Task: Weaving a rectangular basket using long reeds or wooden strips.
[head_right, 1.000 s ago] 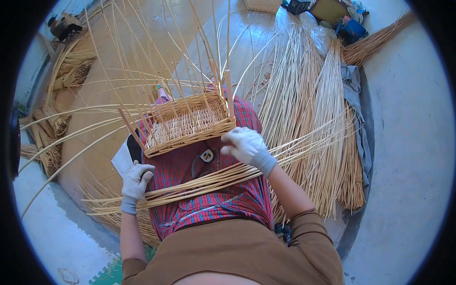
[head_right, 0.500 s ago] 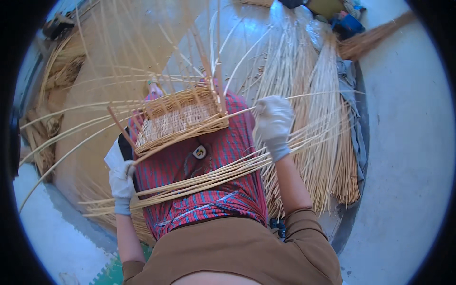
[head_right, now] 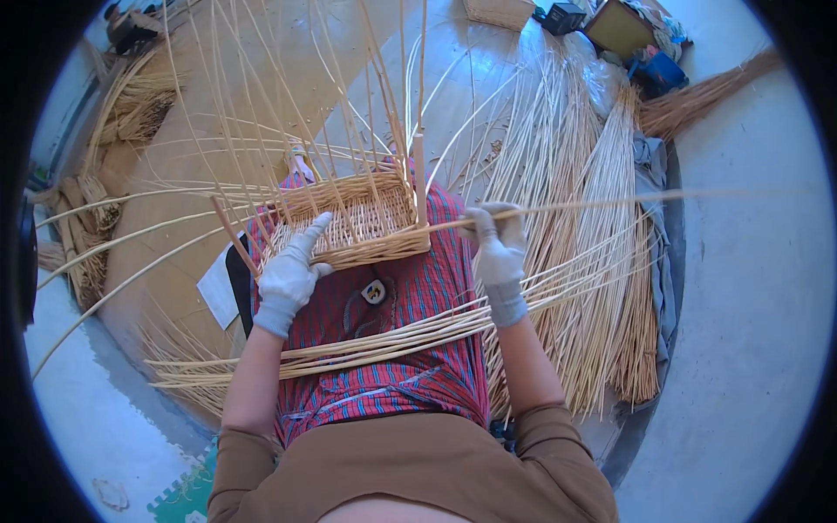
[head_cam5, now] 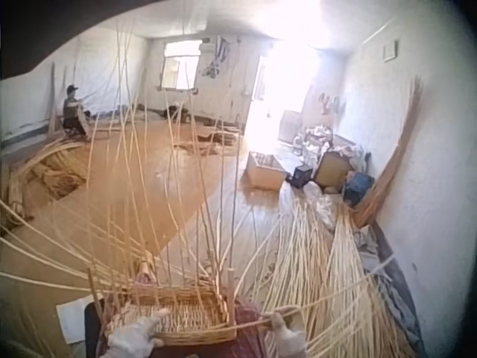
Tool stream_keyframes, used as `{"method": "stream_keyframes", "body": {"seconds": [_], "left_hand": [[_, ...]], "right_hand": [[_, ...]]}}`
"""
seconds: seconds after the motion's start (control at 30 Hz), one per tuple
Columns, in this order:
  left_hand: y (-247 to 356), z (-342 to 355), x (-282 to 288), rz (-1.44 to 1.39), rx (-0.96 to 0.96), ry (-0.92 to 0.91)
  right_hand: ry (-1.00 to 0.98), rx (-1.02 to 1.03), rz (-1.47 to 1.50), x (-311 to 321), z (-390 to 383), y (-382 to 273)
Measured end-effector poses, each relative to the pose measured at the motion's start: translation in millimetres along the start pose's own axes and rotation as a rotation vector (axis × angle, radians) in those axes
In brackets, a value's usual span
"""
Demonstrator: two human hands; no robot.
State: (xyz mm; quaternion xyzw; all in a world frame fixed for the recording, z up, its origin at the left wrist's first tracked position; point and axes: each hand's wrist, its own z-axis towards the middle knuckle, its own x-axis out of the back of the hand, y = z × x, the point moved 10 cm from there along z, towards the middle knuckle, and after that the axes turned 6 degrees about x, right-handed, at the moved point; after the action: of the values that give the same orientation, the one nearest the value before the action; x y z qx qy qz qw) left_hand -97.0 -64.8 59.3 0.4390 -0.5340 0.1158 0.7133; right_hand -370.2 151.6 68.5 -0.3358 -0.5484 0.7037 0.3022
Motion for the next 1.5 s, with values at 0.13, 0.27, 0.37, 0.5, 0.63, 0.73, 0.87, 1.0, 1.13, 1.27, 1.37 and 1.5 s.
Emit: {"method": "stream_keyframes", "body": {"seconds": [0.13,0.27,0.37,0.5,0.63,0.73,0.87,1.0,1.13,1.27,1.37,1.5], "left_hand": [[-31.8,7.1,-24.1,-0.054,0.183,-0.151],[-28.3,2.5,-21.2,-0.133,0.176,-0.121],[-10.0,4.2,-15.6,-0.191,0.144,-0.09],[3.2,7.4,-62.4,-0.991,0.479,-0.215],[18.4,14.1,-122.3,-0.981,0.523,-0.544],[6.7,13.3,-134.2,-0.934,0.491,-0.39],[9.3,24.2,-112.7,-0.682,0.273,-0.023],[2.0,28.9,-120.4,-0.655,0.443,-0.087],[1.7,23.5,-126.9,-0.815,0.583,-0.191],[10.1,22.0,-122.2,-0.943,0.565,-0.173],[20.3,27.1,-108.9,-1.02,0.447,-0.105],[12.7,18.5,-118.6,-0.987,0.65,-0.171]], "right_hand": [[0.185,0.061,0.024,37.4,-8.5,-4.8],[0.17,0.029,-0.006,42.2,-15.5,5.2],[0.109,-0.042,0.067,38.9,-10.3,24.2],[0.065,-0.059,0.079,37.0,-4.9,31.7],[0.003,0.019,-0.032,15.5,10.3,2.2],[-0.2,0.401,-0.347,-59.7,39.6,-45.4],[-0.29,0.275,0.182,-192.8,115.1,-1.7],[-0.276,0.643,-0.407,-262.8,123.2,25.1],[0.021,0.516,-0.158,-176.1,76.1,38.0],[0.269,0.49,-0.175,-56.2,20.6,30.9],[0.365,0.002,0.514,-15.2,10.5,81.0],[0.317,0.096,0.5,-33.5,-0.2,55.4]]}}
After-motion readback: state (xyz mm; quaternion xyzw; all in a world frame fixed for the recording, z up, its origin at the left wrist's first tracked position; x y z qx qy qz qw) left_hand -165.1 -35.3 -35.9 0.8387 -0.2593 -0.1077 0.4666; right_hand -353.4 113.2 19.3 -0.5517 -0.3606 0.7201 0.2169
